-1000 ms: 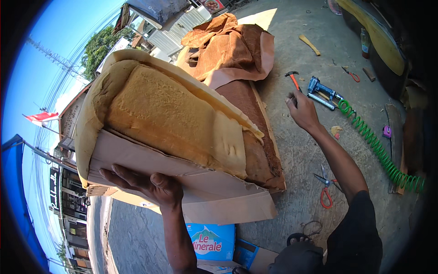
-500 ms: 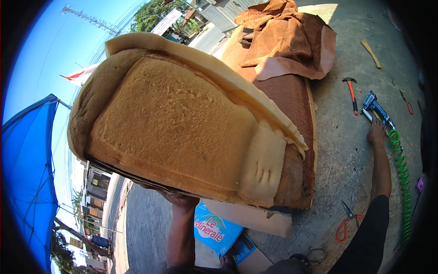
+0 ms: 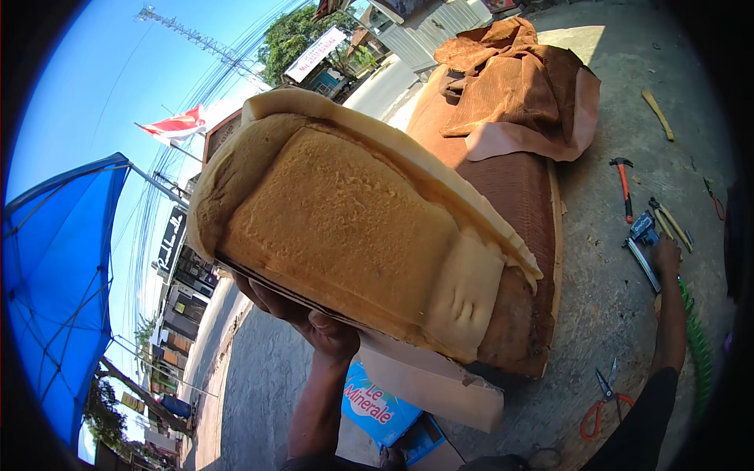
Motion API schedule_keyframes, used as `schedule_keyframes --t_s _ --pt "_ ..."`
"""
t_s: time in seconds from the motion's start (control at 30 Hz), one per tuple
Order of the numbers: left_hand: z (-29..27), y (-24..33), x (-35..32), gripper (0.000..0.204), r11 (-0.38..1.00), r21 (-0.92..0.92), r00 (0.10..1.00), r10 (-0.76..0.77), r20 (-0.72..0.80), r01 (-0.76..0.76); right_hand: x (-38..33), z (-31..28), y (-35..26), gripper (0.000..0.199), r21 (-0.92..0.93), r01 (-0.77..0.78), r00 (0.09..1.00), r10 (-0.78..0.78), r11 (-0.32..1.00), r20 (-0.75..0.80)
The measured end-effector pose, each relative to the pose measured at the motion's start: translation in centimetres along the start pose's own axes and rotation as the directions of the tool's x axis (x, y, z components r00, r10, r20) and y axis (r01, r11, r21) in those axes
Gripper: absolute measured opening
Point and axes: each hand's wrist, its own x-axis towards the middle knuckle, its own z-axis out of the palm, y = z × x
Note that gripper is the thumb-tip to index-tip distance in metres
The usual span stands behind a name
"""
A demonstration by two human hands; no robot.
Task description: The person cuts a cardboard box into pieces using scissors and then staples the cardboard pieces onto a wooden frame with a yellow cushion. The person uses a pneumatic staple gun to secure the cardboard to the frame.
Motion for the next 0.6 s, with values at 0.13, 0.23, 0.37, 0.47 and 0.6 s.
schedule_keyframes --t_s 0.13,0.23,0.37,0.47,0.6 --pt "0.4 1.8 1.4 0.083 1.000 0.006 0.999 0.017 -0.048 -0.017 -1.3 -0.9 0.6 0.050 -0.016 0.044 0.985 -0.041 0.999 0.165" --pt "0.6 2.0 1.6 0.083 0.996 -0.055 0.995 0.067 -0.075 -0.071 -2.0 -1.3 3.2 0.061 0.193 -0.053 0.986 0.021 0.980 0.166" --pt "-0.7 1.8 1.3 0.082 0.998 -0.008 0.998 0.059 -0.018 -0.059 -13.2 -0.1 -0.6 0.059 0.802 -0.156 0.987 0.112 0.577 0.112" --pt "-1.2 1.8 1.2 0.081 0.998 -0.010 0.998 0.055 -0.013 -0.055 -24.2 -4.6 -4.4 0.037 0.982 -0.044 0.995 0.076 -0.183 0.059" --pt "-0.5 2.1 1.6 0.078 0.993 -0.108 0.998 0.047 -0.030 -0.050 -30.1 -14.8 -6.7 0.006 0.993 -0.053 0.995 -0.088 -0.107 0.044"
